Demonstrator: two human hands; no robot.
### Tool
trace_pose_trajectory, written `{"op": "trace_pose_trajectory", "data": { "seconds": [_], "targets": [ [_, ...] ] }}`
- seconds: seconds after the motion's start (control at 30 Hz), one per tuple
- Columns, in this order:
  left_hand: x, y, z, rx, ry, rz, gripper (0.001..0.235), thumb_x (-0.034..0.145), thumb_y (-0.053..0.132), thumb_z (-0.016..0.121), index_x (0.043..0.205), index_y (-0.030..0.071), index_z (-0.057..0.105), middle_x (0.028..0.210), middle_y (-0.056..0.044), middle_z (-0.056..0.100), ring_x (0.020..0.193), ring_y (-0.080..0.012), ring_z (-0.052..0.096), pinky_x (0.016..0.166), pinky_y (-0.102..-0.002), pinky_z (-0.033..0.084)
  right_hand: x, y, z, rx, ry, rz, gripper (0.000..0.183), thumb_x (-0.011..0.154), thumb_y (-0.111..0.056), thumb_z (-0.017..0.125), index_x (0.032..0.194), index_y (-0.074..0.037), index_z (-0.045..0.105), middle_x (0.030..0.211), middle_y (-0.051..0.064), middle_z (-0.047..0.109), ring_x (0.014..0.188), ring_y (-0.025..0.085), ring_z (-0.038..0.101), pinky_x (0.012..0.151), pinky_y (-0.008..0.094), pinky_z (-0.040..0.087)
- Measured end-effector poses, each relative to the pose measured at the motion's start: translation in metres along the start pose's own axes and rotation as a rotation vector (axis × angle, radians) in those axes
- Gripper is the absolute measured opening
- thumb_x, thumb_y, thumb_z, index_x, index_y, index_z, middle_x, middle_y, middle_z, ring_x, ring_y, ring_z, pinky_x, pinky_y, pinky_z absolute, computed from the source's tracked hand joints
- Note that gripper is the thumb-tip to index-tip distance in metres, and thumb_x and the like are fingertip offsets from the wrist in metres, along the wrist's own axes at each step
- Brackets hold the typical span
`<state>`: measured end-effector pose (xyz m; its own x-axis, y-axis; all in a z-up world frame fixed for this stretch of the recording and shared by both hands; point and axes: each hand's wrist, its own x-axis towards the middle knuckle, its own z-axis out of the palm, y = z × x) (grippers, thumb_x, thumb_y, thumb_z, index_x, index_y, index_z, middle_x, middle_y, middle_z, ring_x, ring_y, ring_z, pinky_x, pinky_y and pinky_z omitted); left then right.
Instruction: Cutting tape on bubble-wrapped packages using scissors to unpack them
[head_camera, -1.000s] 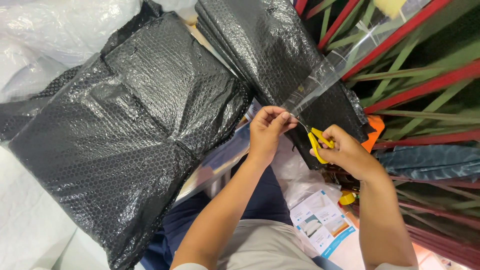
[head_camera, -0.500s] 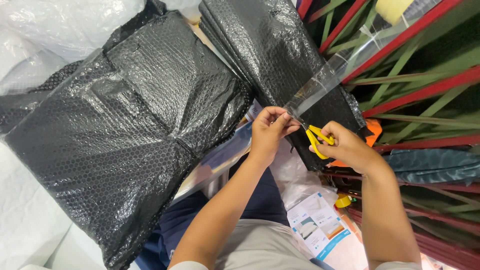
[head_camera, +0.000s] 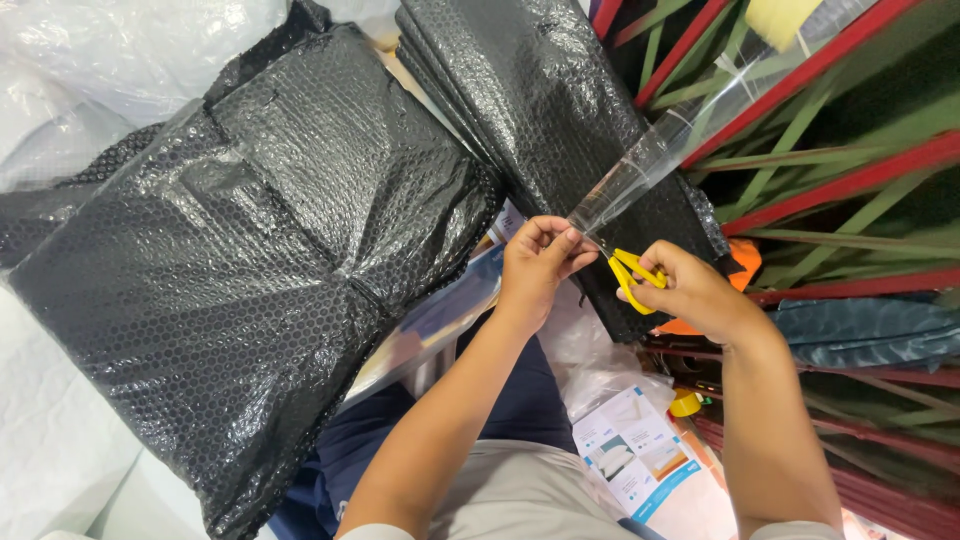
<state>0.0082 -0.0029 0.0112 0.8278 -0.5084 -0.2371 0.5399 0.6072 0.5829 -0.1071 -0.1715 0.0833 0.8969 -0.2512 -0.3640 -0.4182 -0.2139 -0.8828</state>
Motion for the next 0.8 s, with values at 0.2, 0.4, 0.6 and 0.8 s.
{"op": "trace_pose_trajectory", "data": {
  "seconds": [0.2, 0.4, 0.6, 0.8],
  "targets": [
    [0.006, -0.007, -0.007, -0.022, -0.022, -0.013, 0.012, 0.097, -0.001, 0.067, 0.107, -0.003, 0.059, 0.087, -0.014, 0.067, 0.083, -0.0298, 0.077, 0.079, -0.038, 0.069, 0.006, 0.007, -0.005, 0.004, -0.005, -0.022, 0.03, 0.085, -0.002, 0.075, 0.109, 0.006, 0.059, 0.085, 0.008, 0.055, 0.07, 0.014, 0.059, 0.058, 0.029, 0.051],
    [0.005, -0.005, -0.008, -0.053, -0.049, -0.035, 0.015, 0.096, 0.0, 0.069, 0.108, -0.002, 0.06, 0.088, -0.013, 0.068, 0.085, -0.0286, 0.077, 0.081, -0.038, 0.068, 0.005, 0.007, -0.004, -0.024, 0.017, -0.05, 0.025, 0.086, -0.004, 0.078, 0.103, 0.005, 0.062, 0.078, 0.006, 0.054, 0.064, 0.011, 0.054, 0.055, 0.025, 0.045],
    [0.007, -0.009, -0.009, -0.055, -0.064, -0.059, 0.015, 0.096, 0.001, 0.069, 0.108, -0.002, 0.06, 0.088, -0.012, 0.069, 0.085, -0.0276, 0.077, 0.082, -0.039, 0.067, 0.007, 0.02, -0.006, -0.022, 0.05, -0.066, 0.021, 0.087, -0.005, 0.077, 0.1, 0.004, 0.064, 0.076, 0.002, 0.053, 0.063, 0.009, 0.052, 0.054, 0.022, 0.041],
    [-0.004, 0.006, -0.001, -0.009, -0.048, -0.088, 0.014, 0.094, 0.0, 0.071, 0.105, -0.002, 0.061, 0.087, -0.013, 0.068, 0.086, -0.0298, 0.077, 0.082, -0.038, 0.067, 0.008, 0.027, -0.003, -0.061, 0.119, -0.032, 0.017, 0.085, -0.005, 0.076, 0.096, 0.004, 0.066, 0.072, 0.001, 0.052, 0.061, 0.009, 0.052, 0.053, 0.021, 0.041]
  ]
}}
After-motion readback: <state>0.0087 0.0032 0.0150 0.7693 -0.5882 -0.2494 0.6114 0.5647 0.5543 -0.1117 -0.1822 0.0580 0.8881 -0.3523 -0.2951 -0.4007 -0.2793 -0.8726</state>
